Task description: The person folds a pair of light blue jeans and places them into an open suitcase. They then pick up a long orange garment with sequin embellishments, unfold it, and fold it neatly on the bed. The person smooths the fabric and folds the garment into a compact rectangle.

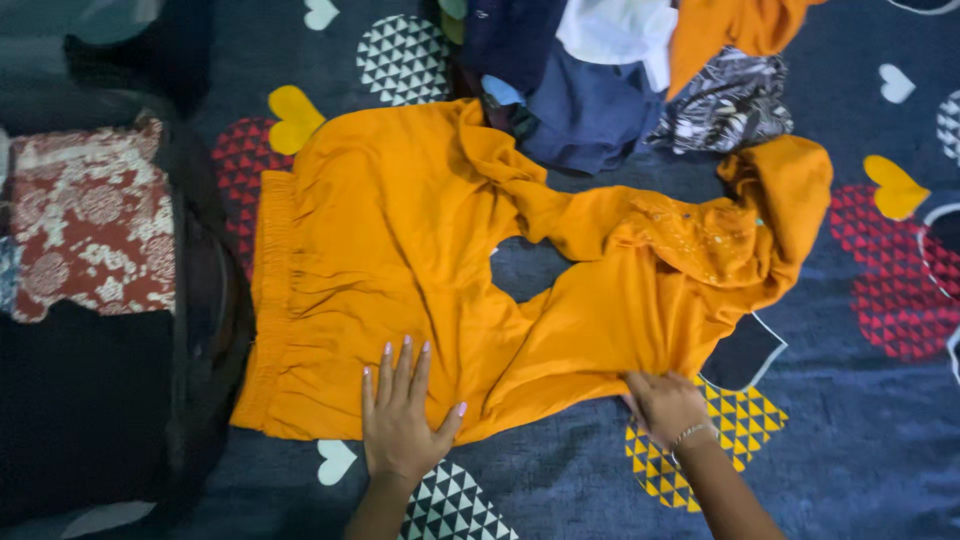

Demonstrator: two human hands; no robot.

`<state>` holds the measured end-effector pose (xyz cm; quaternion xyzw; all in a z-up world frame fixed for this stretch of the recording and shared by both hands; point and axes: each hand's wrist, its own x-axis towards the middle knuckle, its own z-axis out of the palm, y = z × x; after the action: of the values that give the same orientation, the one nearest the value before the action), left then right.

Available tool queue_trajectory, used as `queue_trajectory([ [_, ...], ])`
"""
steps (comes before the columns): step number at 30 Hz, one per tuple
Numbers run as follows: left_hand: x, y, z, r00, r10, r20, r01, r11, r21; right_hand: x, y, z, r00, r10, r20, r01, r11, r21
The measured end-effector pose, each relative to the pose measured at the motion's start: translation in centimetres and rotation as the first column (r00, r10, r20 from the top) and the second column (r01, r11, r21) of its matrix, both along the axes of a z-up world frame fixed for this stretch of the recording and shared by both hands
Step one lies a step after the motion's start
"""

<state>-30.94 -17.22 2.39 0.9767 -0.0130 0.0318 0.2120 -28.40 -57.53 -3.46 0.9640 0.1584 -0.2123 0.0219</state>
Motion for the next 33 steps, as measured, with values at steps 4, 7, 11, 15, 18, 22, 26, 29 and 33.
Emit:
queue_trajectory([
  [4, 0.1, -0.5, -0.3, 1.0, 0.002, 0.016, -0.003, 1.0, 0.029, -4.9, -1.0, 0.9, 0.999, -0.031, -0.021, 0.032, 0.998, 0.055],
  [7, -0.1, -0.7, -0.7, 0.999, 0.006, 0.044, -0.009, 0.998, 0.057, -5.8, 0.2, 2.0, 0.996, -0.07, -0.054, 0.078, 0.986, 0.15],
  [11, -0.3, -0.9, -1.1, 1.0, 0.001, 0.028, -0.004, 0.995, 0.099, -3.6, 0.3, 4.4, 0.942, -0.196, 0.273, 0.048, 0.883, 0.466],
  [15, -0.7, -1.3, -1.5, 0.998, 0.027, 0.053, -0.032, 0.995, 0.099, -1.7, -1.0, 4.0, 0.583, -0.635, 0.506, 0.251, 0.734, 0.631],
  [18, -0.6, -3.5, -1.7, 0.991, 0.096, 0.096, -0.108, 0.985, 0.132, 0.8, -3.4, 1.9, 0.407, -0.89, 0.204, 0.385, 0.37, 0.845],
  [22, 0.3, -9.6, -0.6, 0.98, 0.021, 0.198, -0.027, 0.999, 0.027, 1.4, -5.3, 0.1, 0.354, -0.865, -0.354, 0.581, -0.093, 0.808],
  [26, 3.7, -17.9, 0.6, 0.947, -0.249, 0.205, 0.292, 0.931, -0.219, -0.4, -7.2, -0.1, 0.216, -0.868, -0.448, 0.713, -0.173, 0.679],
  [29, 5.2, -23.6, 1.6, 0.908, -0.404, 0.114, 0.418, 0.851, -0.318, -4.6, -10.5, -3.0, 0.145, -0.957, -0.25, 0.666, -0.092, 0.74],
  [33, 4.4, -29.1, 2.9, 0.76, -0.645, 0.081, 0.612, 0.669, -0.422, -11.2, -14.8, -7.5, 0.138, -0.878, -0.458, 0.412, -0.37, 0.833],
])
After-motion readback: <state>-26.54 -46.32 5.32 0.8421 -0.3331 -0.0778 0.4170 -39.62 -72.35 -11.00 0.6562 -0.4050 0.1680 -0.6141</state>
